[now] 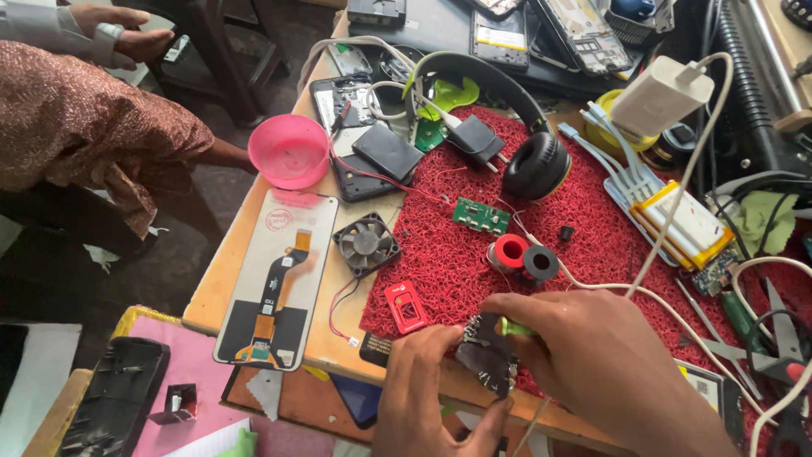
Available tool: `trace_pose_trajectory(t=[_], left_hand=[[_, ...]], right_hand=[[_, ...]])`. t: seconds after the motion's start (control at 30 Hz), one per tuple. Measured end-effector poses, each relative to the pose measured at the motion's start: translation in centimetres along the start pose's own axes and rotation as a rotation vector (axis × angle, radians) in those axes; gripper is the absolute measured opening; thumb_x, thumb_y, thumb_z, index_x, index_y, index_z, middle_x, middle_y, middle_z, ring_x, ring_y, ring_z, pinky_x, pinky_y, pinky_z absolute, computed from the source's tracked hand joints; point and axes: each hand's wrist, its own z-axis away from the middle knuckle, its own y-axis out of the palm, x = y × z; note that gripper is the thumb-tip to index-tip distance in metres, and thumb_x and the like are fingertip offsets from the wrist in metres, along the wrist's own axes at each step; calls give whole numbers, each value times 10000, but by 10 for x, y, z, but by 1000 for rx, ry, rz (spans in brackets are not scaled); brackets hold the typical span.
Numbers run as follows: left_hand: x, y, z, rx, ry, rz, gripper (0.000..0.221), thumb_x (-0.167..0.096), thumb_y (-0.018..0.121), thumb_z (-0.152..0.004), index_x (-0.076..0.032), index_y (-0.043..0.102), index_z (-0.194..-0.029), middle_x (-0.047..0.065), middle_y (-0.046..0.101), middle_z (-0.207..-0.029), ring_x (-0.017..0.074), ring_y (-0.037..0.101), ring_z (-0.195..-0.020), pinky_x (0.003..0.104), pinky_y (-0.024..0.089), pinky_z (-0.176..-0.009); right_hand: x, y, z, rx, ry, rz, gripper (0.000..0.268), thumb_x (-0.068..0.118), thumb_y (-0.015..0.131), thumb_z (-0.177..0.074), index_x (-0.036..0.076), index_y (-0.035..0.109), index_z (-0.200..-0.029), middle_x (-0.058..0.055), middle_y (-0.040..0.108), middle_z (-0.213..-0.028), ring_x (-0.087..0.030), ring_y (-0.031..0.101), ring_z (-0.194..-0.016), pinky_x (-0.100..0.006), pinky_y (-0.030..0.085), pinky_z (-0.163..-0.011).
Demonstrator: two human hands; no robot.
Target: The person disassembles and works on internal mobile phone components using a small screwdriver and hands. They remove screws, lift internal boards, and handle various phone parts on a red textured mat.
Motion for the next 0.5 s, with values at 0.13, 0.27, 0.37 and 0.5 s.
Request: trace_pose_trajectory(t=[0.13, 0.27, 0.37, 0.5], left_hand=[[-1, 1, -2, -33, 10, 29, 825, -159, 928, -649, -24, 496, -1340, 194, 605, -1232, 372, 635, -1159, 462, 540, -982], [-8, 3, 2, -65, -92, 75, 824, -141, 925, -654, -25, 499, -1350, 163, 634, -1170, 328, 677, -1119, 427, 576, -961], [-12, 2, 1, -67, -107, 75, 826, -144, 928, -665, -15, 485, -1350, 167, 628, -1157, 322, 676, -1107, 422, 573, -945], [-13, 1, 1, -89, -75, 77, 824, -155, 929, -688, -9, 473, -1359, 171, 624, -1157, 326, 669, -1101, 431, 562, -943]], right_hand=[[2, 5, 3, -5, -41, -59, 417, 206, 762, -766, 234, 785, -1181, -33, 801, -953, -285, 752, -841, -445, 575, -727], [10, 3, -10, 61, -171, -33, 367, 174, 763, -739, 177, 773, -1107, -44, 783, -921, -321, 730, -840, -483, 545, -694], [22, -8, -20, 144, -136, 13, 301, 158, 766, -714, 173, 791, -1014, -51, 771, -851, -322, 728, -813, -493, 545, -710], [36, -18, -38, 342, -49, 139, 163, 211, 752, -774, 162, 762, -929, -62, 747, -808, -319, 717, -827, -491, 539, -728]])
